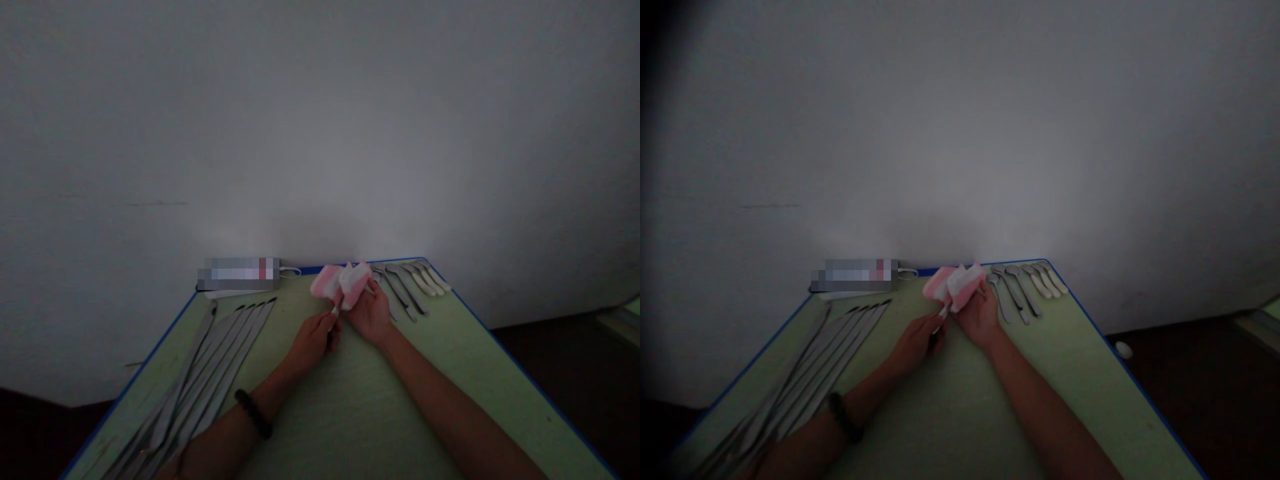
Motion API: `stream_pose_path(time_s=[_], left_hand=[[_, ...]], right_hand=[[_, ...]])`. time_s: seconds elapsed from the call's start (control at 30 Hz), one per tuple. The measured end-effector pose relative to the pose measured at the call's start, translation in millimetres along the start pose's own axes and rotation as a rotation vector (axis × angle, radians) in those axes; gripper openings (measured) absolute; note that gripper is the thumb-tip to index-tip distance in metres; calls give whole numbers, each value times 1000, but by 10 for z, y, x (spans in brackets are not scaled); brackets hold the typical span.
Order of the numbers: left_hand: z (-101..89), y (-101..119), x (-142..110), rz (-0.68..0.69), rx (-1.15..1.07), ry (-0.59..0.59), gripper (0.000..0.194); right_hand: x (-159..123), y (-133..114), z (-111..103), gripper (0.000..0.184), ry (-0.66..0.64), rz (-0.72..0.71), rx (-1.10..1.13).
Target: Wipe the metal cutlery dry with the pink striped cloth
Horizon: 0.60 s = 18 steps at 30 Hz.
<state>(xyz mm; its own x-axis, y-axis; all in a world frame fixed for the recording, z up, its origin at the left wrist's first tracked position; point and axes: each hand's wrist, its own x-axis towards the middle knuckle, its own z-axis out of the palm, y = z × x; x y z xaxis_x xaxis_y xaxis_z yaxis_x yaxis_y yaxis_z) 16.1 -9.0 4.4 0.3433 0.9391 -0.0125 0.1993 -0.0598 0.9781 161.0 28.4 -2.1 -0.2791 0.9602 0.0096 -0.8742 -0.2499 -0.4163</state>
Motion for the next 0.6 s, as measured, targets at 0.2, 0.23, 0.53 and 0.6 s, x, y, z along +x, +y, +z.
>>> stream_pose_path(time_s=[0.2, 0.23, 0.53, 0.6], left_hand=[[-62, 2, -165, -41, -42, 34, 32], [-79, 4, -188, -48, -45, 39, 32], [-90, 1, -222, -78, -87, 128, 35], [-87, 17, -219, -81, -82, 141, 34]], right_hand=[[78, 46, -13, 23, 117, -37, -28], [86, 48, -10, 23, 126, -35, -34], [169, 74, -55, 21, 174, 30, -10], [199, 97, -81, 19, 188, 0, -18]])
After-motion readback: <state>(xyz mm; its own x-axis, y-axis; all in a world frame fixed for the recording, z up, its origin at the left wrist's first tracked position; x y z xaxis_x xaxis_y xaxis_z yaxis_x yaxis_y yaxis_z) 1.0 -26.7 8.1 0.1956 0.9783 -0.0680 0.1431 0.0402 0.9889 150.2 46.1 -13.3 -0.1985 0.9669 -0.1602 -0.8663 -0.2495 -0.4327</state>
